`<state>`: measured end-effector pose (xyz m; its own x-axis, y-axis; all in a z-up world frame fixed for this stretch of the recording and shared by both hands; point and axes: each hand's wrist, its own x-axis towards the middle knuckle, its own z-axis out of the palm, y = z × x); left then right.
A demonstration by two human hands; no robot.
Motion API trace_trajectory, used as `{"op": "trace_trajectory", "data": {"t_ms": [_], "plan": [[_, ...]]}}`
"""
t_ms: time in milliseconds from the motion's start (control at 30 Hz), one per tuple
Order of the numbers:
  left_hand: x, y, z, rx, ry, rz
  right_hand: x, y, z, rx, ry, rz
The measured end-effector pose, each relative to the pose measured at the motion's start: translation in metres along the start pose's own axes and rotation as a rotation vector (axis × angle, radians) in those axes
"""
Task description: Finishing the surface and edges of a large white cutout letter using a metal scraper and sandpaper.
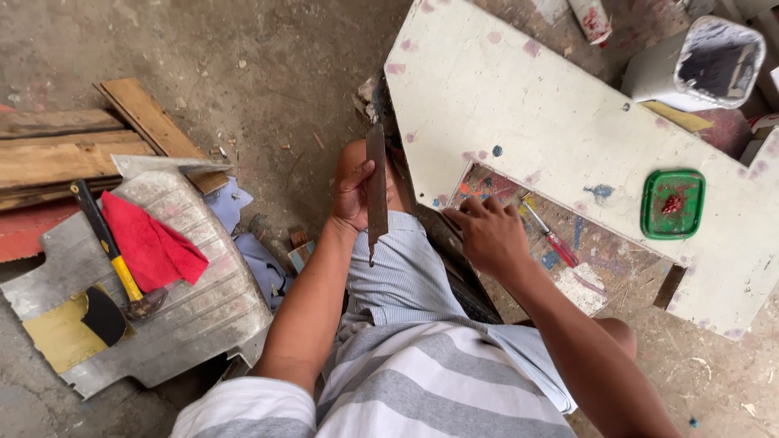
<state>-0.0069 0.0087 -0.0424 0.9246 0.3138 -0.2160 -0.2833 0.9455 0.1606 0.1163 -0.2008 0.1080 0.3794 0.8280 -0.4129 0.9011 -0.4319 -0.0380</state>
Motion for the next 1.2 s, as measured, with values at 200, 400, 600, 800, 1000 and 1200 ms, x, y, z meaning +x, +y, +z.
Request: {"op": "trace_trajectory", "data": {"t_ms": [200, 400, 600, 800, 1000, 1200], "plan": [[-0.001, -0.001, -0.007, -0.001, 0.007, 0.015, 0.017, 0.01, 0.019, 0.007, 0.113, -0.003], [0.003, 0.001, -0.014, 0.016, 0.049, -0.006, 0.002, 0.005, 0.027, -0.08, 0.176, -0.1], [-0.012, 0.003, 0.078, 0.158, 0.211, 0.091, -0.002, 0.033, -0.012, 0.01, 0.072, -0.015], [-0.008, -0.043, 0.105, 0.648, 0.451, 0.132, -0.03, 0.07, -0.039, 1.182, 0.274, 0.128], [0.008, -0.092, 0.147, 0.834, 0.336, 0.256, -0.048, 0.06, -0.027, 1.589, 0.399, 0.162], [0.007, -0.101, 0.166, 0.833, 0.31, 0.323, -0.052, 0.122, 0.073, 1.365, 0.302, 0.045]]}}
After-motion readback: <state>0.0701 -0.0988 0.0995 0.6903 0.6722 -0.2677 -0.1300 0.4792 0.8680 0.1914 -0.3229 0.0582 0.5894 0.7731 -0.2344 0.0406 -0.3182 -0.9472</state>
